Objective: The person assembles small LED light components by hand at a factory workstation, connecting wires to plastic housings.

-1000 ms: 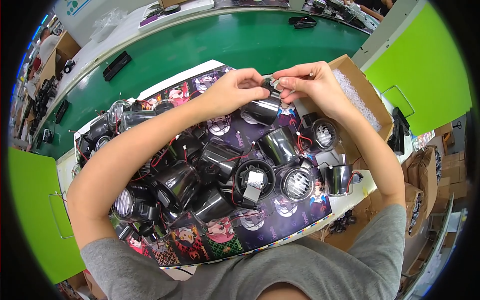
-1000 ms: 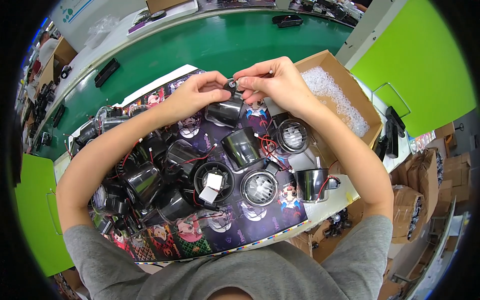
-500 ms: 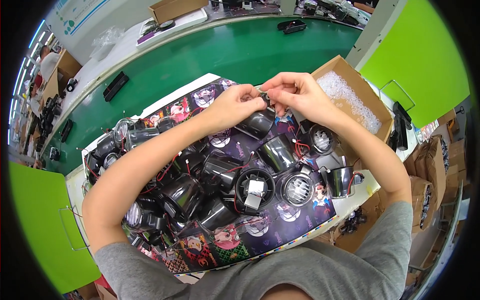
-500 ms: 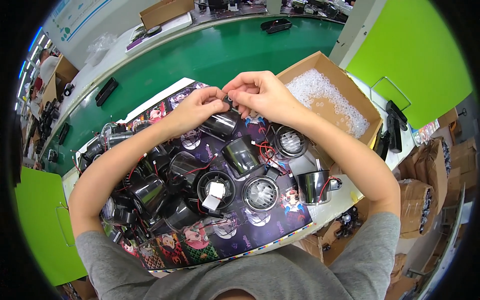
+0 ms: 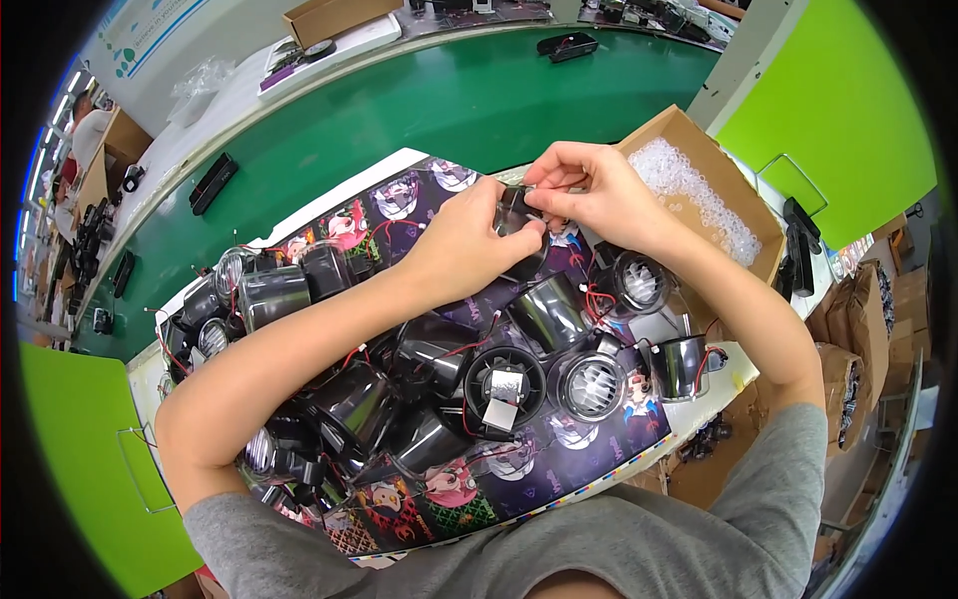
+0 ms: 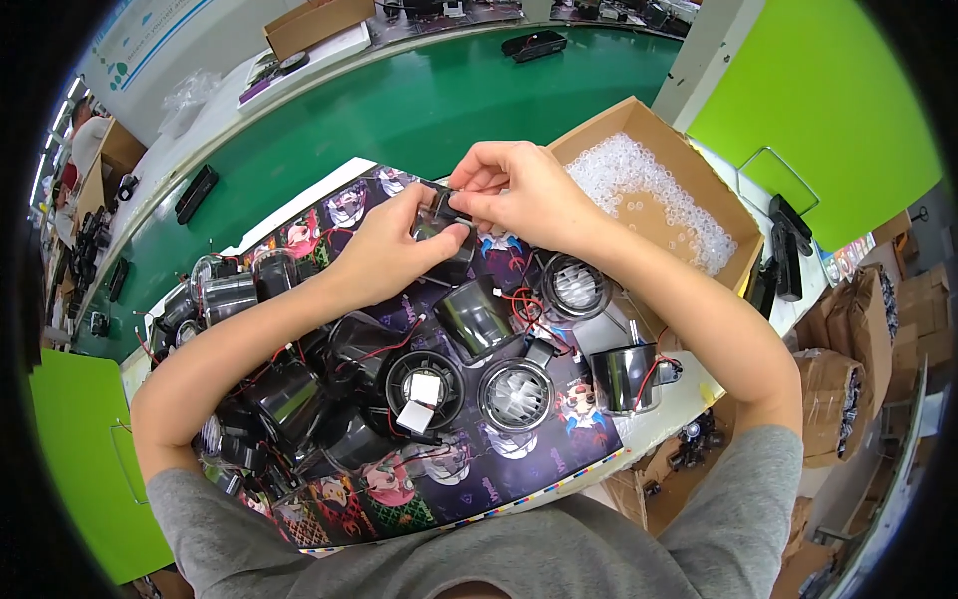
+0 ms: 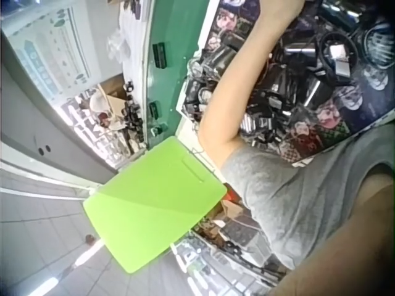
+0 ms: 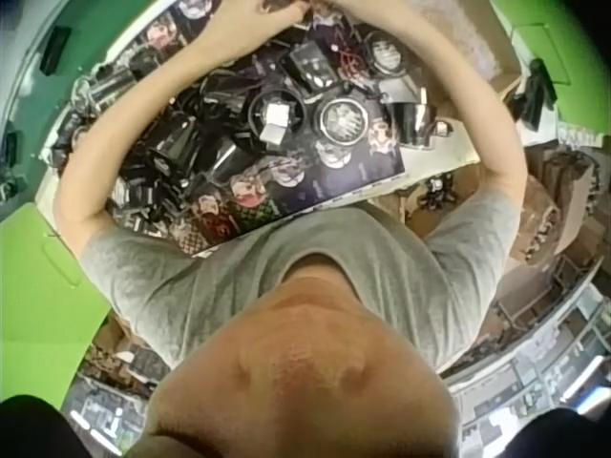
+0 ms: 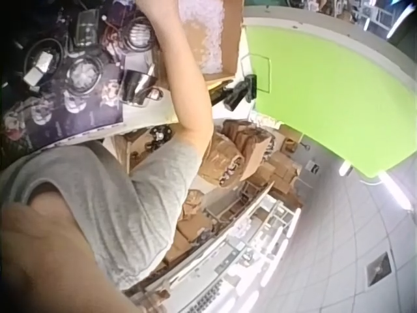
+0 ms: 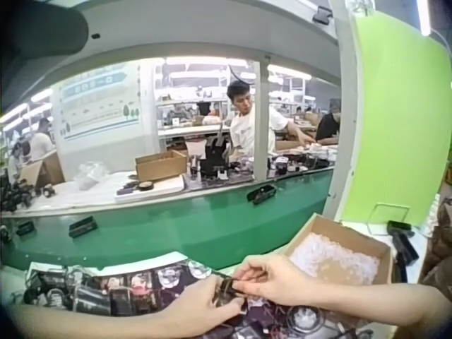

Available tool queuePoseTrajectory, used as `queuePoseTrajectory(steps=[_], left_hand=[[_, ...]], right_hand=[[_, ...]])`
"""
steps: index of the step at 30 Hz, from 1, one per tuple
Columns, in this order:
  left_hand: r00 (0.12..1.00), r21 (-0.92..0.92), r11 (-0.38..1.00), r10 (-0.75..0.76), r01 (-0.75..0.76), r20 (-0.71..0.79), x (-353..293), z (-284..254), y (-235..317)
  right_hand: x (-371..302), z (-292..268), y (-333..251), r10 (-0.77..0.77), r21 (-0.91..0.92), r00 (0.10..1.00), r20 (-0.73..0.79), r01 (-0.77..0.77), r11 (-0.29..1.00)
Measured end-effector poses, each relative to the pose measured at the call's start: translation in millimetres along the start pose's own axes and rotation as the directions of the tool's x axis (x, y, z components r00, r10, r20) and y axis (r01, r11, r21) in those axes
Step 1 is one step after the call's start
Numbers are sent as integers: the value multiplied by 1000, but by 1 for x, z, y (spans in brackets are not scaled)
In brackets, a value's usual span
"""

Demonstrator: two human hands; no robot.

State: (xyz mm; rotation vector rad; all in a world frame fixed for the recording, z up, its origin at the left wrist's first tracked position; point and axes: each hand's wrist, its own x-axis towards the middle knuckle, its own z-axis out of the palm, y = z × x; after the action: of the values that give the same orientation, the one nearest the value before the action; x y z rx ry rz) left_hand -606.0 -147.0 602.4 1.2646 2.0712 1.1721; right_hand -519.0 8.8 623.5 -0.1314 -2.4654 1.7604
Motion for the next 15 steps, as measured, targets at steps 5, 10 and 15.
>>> queuePoseTrajectory(steps=[5,10,15], left_hand=[[991,166,982,101,-86,-83,1,4,-1],[974,244,953,206,-178,-95,-2,5,1],[954,321,922,270,-218,-128,-7,8,0]], right_hand=[[-6,3,3,-286,-317,956,-62,253,914],[-8,2,1,-434,-592,901,19,360,721],[-8,4,1,-235,-346,970,-61,200,917]])
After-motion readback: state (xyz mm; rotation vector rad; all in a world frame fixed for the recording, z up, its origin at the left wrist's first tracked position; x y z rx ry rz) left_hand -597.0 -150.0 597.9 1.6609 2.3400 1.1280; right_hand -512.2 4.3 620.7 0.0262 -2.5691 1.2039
